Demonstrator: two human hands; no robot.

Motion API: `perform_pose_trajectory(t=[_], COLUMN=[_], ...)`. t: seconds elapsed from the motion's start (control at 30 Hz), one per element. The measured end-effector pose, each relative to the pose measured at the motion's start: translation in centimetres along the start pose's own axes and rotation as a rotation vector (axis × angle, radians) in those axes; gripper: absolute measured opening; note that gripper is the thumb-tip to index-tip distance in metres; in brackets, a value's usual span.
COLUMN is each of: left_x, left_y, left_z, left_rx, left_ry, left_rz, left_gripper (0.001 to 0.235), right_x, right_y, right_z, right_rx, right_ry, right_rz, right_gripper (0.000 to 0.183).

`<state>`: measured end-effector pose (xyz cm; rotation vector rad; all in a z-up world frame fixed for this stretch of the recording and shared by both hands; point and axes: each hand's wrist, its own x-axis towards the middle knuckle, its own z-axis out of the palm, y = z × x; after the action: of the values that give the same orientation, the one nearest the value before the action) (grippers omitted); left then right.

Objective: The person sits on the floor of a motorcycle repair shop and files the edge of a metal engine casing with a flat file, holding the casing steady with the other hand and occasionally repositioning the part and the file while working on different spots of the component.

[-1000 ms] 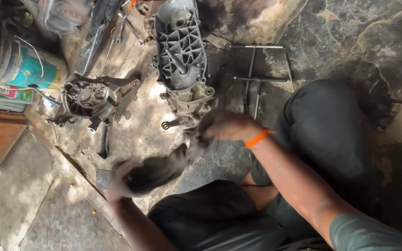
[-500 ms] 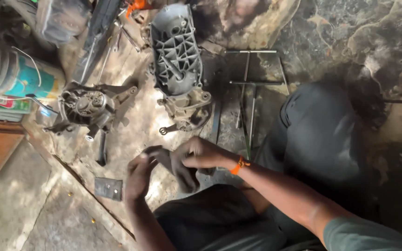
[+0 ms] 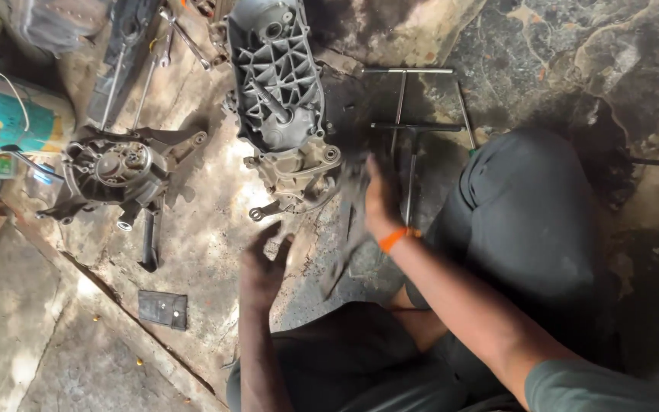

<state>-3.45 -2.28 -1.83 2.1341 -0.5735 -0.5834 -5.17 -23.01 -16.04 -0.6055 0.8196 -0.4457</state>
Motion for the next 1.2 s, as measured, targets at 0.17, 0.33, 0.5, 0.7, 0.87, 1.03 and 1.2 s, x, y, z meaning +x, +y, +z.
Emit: perform_pose_trajectory(t=[0.17, 0.33, 0.5, 0.7, 0.87, 1.03, 1.2], left_x=[4.9, 6.9, 7.5, 7.5, 7.3, 6.7, 6.8], left_y=[2.2, 1.4, 0.8, -0.3, 0.6, 0.7, 1.0], left_z=[0.5, 2.9, 3.2, 3.6, 3.6, 3.6, 3.5], left_rx=[0.327, 0.650, 0.697, 0.668, 0.665, 0.644, 0.625], left_ry=[0.367, 0.350, 0.349, 0.386, 0.368, 0.378, 0.374], left_rz=[0.160, 0.240, 0.187, 0.252, 0.152, 0.150, 0.122], left_gripper=[0.074, 0.082, 0.081, 0.084, 0.083, 0.083, 0.082], right_x=[6.7, -0.2, 5.9, 1.1, -3.6, -5.8, -8.3], right_y=[8.0, 3.9, 2.8, 2.0, 1.7, 2.2, 2.0], right_z=[-1.9, -0.8, 3.0, 1.8, 2.2, 2.2, 1.8], right_rx=[-0.567, -0.665, -0.270, -0.491, -0.756, -0.974, -0.883], right_ry=[-0.003, -0.206, -0.166, -0.192, 0.066, 0.130, 0.042], right_rz=[-0.505, -0.668, -0.458, -0.656, -0.954, -0.808, -0.654], right_gripper=[0.020, 0.030, 0.034, 0.031, 0.041, 0.039, 0.014])
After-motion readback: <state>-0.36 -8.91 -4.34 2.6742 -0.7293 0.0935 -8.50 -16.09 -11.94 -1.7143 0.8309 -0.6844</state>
